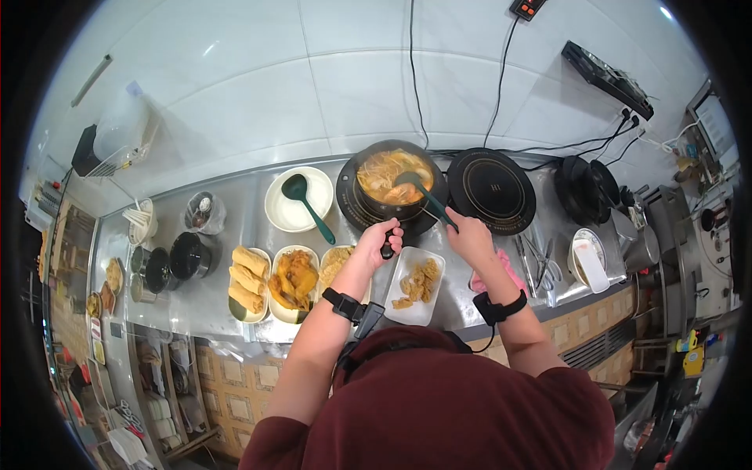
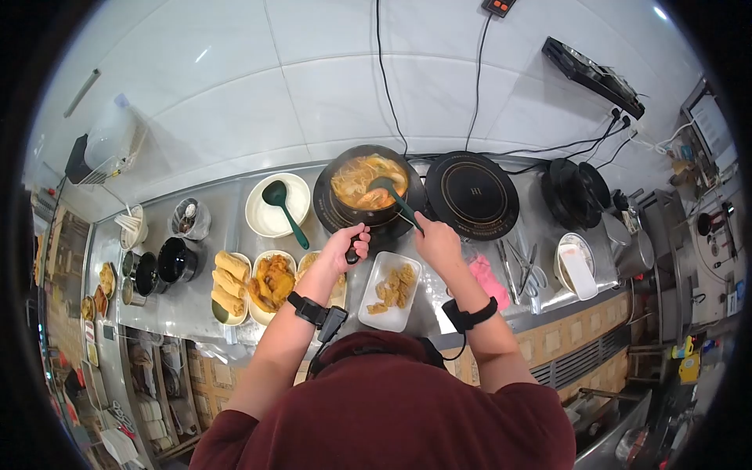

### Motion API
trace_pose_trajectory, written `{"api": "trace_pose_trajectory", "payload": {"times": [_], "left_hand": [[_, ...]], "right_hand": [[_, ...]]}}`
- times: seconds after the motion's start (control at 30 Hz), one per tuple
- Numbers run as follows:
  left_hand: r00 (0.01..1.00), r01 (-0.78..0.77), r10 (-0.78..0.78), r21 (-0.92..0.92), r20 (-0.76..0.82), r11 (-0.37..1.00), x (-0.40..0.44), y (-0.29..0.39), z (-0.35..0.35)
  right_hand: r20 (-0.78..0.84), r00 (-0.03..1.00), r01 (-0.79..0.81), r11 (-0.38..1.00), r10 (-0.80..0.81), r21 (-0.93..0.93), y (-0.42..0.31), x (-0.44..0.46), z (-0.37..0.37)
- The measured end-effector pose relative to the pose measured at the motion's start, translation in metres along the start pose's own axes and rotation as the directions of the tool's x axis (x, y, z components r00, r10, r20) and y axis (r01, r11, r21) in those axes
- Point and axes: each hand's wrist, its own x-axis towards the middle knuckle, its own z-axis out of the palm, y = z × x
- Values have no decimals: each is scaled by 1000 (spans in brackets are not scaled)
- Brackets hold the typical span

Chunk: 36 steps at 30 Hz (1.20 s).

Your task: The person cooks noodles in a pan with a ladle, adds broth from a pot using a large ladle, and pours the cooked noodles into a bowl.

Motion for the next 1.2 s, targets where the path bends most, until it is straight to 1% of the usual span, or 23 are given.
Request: {"api": "trace_pose_trajectory", "payload": {"times": [0.03, 0.13, 0.23, 0.33, 0.43, 0.53, 0.63, 0.73, 0.87, 1.0, 1.1, 1.2], "left_hand": [[1000, 5, -5, 2, 3, 1000, 0, -1, 0], [1000, 9, -9, 1, 0, 1000, -2, -1, 2], [1000, 5, -5, 15, 10, 1000, -1, 0, 1], [1000, -11, 11, 21, -9, 1000, 0, -1, 0], [1000, -8, 8, 11, -6, 1000, 0, -1, 1], [1000, 7, -7, 15, -1, 1000, 0, 0, 1], [1000, -13, 13, 13, -2, 1000, -3, 2, 4], [1000, 9, -9, 8, -8, 1000, -2, -6, 3], [1000, -10, 10, 6, -4, 1000, -2, -1, 1], [1000, -8, 8, -1, -2, 1000, -1, -1, 2], [1000, 3, -3, -1, 4, 1000, -1, -1, 1], [1000, 0, 0, 15, 22, 1000, 1, 0, 0]], "right_hand": [[17, 1000, -10, 1000, 10, -11, 2, 2, 2], [-38, 999, 42, 995, -39, 95, 9, 21, 16], [-66, 997, 56, 991, -48, 121, 6, 31, 12], [-122, 987, 115, 989, -104, 88, -12, 22, 8], [9, 996, 89, 996, -89, 13, -17, 22, 23], [11, 999, 31, 999, -31, -30, -15, 23, 29], [17, 999, 49, 995, -48, -83, -23, 19, 27], [-118, 989, 92, 996, -89, 21, 0, 30, 42], [-187, 982, 24, 996, -7, 87, 3, 23, 23], [-115, 993, 12, 1000, -12, -1, 6, 9, 4], [-49, 999, 2, 998, -5, -66, 12, 14, 23], [-5, 999, -38, 998, 37, -48, 3, 15, 20]]}}
